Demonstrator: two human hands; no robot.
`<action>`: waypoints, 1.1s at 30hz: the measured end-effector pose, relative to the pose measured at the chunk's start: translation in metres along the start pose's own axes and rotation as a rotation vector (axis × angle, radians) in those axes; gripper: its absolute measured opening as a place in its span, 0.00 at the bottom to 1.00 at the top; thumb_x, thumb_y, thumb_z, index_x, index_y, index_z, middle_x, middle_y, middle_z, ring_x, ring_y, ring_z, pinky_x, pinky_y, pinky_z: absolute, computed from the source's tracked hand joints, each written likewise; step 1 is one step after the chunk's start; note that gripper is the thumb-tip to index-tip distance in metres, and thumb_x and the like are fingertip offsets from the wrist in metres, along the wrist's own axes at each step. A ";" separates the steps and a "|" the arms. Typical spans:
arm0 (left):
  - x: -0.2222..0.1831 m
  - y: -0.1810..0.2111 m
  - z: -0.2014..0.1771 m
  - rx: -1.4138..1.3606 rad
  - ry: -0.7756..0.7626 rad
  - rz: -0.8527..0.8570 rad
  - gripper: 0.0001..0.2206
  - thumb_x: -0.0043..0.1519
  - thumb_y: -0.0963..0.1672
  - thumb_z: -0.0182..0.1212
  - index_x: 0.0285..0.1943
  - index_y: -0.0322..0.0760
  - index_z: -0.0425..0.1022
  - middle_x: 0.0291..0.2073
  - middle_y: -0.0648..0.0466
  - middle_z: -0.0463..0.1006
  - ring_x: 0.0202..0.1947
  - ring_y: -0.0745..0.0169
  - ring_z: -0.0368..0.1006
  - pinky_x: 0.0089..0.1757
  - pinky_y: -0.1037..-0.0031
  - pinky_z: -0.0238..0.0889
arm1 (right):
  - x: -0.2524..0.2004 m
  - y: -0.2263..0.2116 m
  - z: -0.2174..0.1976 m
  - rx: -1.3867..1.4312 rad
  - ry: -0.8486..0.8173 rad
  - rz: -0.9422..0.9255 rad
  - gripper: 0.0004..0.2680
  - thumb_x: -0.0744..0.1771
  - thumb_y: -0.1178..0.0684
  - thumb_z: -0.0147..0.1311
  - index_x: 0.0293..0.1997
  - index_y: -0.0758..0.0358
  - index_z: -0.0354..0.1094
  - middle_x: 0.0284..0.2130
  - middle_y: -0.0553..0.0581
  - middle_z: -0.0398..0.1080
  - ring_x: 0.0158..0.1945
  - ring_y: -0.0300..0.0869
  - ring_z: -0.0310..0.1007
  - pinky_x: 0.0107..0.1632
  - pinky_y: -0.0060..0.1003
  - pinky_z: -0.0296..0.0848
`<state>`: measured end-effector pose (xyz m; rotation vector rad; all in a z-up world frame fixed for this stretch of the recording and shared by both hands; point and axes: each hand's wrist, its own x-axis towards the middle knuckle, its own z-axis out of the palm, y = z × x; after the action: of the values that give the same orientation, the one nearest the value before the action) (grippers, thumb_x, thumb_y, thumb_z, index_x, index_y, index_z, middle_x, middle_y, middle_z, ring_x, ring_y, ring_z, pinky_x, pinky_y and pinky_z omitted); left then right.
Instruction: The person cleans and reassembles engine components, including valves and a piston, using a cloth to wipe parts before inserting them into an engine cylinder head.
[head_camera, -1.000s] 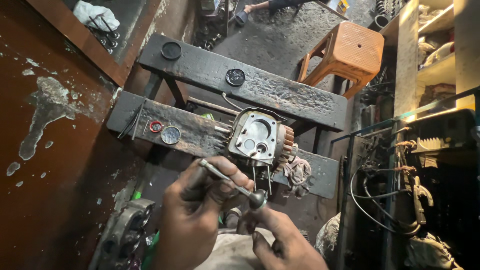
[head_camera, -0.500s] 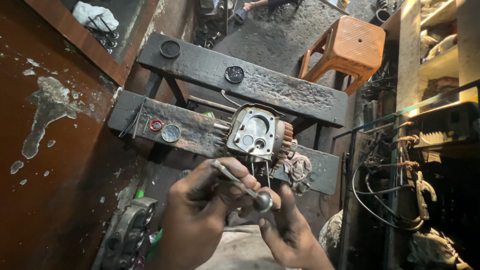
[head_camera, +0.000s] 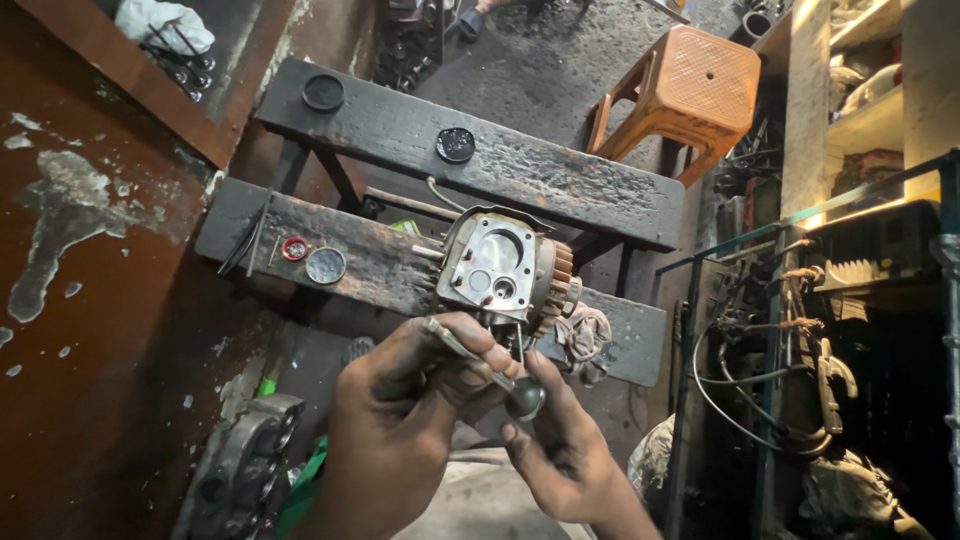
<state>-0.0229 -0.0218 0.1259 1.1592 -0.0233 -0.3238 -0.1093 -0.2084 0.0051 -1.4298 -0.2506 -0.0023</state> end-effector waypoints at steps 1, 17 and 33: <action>0.000 0.000 0.002 -0.008 -0.005 0.014 0.07 0.64 0.33 0.55 0.48 0.24 0.75 0.39 0.47 0.82 0.41 0.64 0.81 0.44 0.72 0.80 | 0.000 0.003 0.001 0.010 -0.012 -0.081 0.32 0.69 0.74 0.45 0.81 0.53 0.39 0.68 0.70 0.59 0.70 0.49 0.61 0.68 0.42 0.63; -0.012 -0.004 0.005 0.077 -0.009 0.172 0.09 0.64 0.31 0.53 0.50 0.23 0.75 0.40 0.48 0.83 0.41 0.67 0.80 0.45 0.73 0.78 | -0.001 0.001 -0.003 -0.194 -0.031 -0.228 0.36 0.67 0.73 0.47 0.83 0.50 0.31 0.63 0.69 0.61 0.65 0.48 0.64 0.68 0.42 0.62; -0.014 -0.015 0.008 -0.066 0.030 0.164 0.08 0.65 0.34 0.58 0.52 0.21 0.75 0.40 0.46 0.82 0.41 0.67 0.80 0.43 0.75 0.78 | 0.009 -0.011 0.002 -0.340 -0.082 -0.186 0.34 0.68 0.72 0.47 0.80 0.48 0.32 0.61 0.65 0.61 0.58 0.44 0.67 0.60 0.36 0.69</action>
<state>-0.0408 -0.0306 0.1177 1.0891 -0.0799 -0.1610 -0.1028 -0.2064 0.0172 -1.7419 -0.4673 -0.1440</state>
